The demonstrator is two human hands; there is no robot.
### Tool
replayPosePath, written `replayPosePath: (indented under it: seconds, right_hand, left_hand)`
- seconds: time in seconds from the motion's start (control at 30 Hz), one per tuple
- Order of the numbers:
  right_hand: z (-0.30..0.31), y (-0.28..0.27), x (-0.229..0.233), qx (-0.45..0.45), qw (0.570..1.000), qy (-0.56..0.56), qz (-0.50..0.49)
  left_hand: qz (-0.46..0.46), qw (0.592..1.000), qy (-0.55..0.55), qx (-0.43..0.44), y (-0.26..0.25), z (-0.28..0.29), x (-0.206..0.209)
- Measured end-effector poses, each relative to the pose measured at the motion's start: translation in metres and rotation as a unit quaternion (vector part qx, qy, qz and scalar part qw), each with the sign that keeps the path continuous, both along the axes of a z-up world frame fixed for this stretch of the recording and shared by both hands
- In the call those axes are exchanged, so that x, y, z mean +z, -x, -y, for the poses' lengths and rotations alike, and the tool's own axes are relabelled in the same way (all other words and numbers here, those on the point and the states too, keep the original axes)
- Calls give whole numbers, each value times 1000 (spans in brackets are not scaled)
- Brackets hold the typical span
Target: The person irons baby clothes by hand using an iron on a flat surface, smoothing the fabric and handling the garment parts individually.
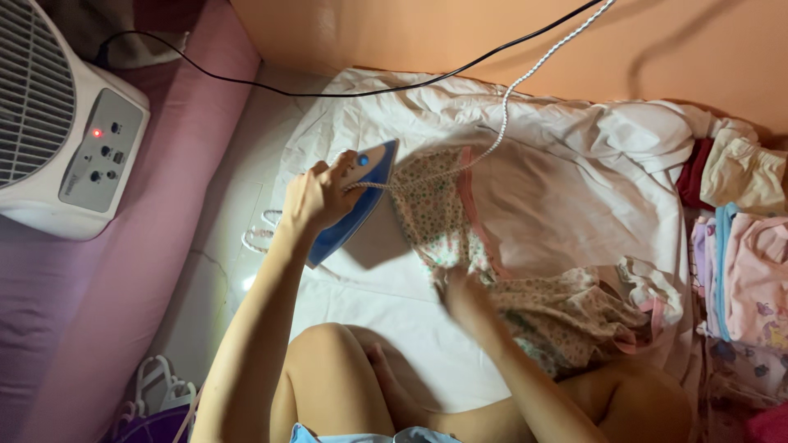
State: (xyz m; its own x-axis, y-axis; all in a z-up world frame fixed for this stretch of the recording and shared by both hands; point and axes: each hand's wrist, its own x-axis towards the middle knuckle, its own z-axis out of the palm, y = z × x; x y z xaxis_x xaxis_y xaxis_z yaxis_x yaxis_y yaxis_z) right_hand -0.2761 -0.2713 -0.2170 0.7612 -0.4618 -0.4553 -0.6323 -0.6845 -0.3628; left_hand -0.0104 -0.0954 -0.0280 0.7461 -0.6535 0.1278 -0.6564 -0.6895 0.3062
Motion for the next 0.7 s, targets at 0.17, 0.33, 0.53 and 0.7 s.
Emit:
replayPosePath:
  seconds: [0.17, 0.33, 0.53, 0.7]
  right_hand:
    - [62, -13, -17, -62, 918, 294, 259]
    - [63, 14, -38, -155, 921, 117, 338]
    - [58, 33, -40, -181, 917, 123, 334]
    - [66, 44, -34, -229, 958, 94, 145]
  left_hand:
    - [34, 997, -2, -68, 0, 8, -10]
    - [-8, 986, -75, -149, 13, 25, -23]
    - [-7, 941, -105, -322, 49, 79, -83]
    - [-11, 951, -188, -247, 55, 126, -128]
